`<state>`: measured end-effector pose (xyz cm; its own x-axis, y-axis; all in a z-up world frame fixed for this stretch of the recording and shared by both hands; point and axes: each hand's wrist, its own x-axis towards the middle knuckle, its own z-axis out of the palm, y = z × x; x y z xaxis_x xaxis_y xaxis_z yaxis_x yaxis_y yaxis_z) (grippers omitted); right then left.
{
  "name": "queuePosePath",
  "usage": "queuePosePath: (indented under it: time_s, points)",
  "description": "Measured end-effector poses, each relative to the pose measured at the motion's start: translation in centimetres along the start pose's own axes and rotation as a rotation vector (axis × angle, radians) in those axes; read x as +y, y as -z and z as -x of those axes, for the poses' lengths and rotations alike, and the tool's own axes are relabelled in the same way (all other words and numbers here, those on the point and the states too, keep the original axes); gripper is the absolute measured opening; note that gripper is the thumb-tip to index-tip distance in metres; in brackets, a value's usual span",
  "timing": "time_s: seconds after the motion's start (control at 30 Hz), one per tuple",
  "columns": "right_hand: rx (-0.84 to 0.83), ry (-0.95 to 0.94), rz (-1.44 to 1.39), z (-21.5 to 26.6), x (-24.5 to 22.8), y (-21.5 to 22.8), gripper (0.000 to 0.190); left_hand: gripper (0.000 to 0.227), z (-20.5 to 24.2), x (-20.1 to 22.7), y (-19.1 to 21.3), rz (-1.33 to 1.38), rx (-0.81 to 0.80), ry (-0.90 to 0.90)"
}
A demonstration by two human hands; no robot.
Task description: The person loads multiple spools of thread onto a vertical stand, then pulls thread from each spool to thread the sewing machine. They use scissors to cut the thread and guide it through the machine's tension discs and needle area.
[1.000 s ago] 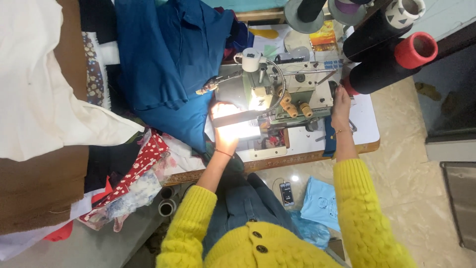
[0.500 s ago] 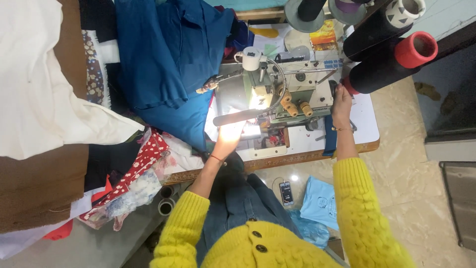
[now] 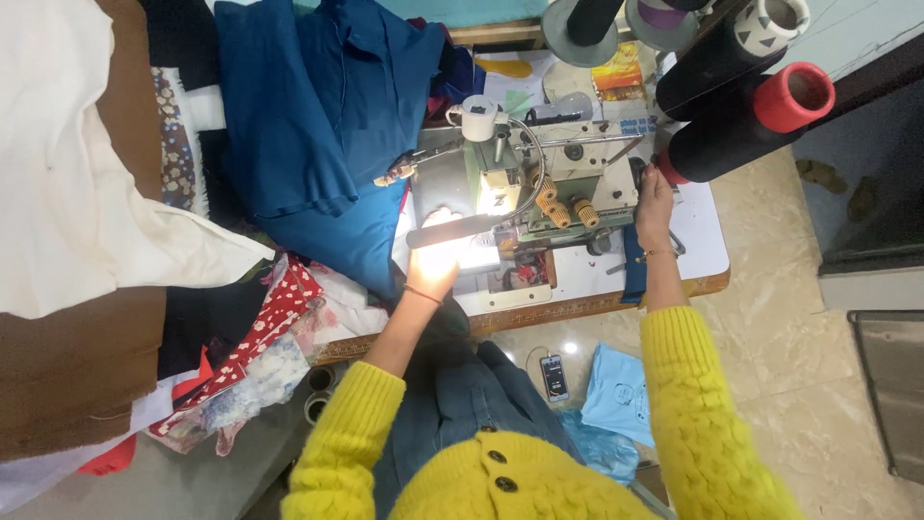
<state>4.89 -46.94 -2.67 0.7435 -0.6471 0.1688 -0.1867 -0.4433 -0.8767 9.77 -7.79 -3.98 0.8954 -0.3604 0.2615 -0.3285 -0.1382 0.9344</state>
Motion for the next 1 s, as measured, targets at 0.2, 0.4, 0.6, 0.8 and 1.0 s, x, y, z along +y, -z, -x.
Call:
queuePosePath:
  time_s: [0.2,0.4,0.6,0.8,1.0]
  points:
    - [0.012,-0.003,0.034,-0.4,1.2,-0.4,0.042,0.02,0.5,-2.7,2.6,0.153,-0.109,0.05]
    - [0.027,-0.024,0.072,-1.5,3.9,-0.5,0.048,0.008,0.4,-12.5,0.8,-1.014,-0.17,-0.699]
    - [0.009,-0.055,0.078,-0.6,1.9,-0.3,0.046,0.007,-0.8,-8.5,-1.5,-1.013,-0.151,-0.674]
    - [0.024,-0.046,0.094,-0.4,0.9,-0.4,0.043,0.008,-2.5,-5.3,-1.6,-1.009,-0.137,-0.632]
    - [0.017,-0.055,0.094,-0.3,0.3,-0.2,0.043,0.011,-2.5,-2.2,-0.5,-1.004,-0.12,-0.595]
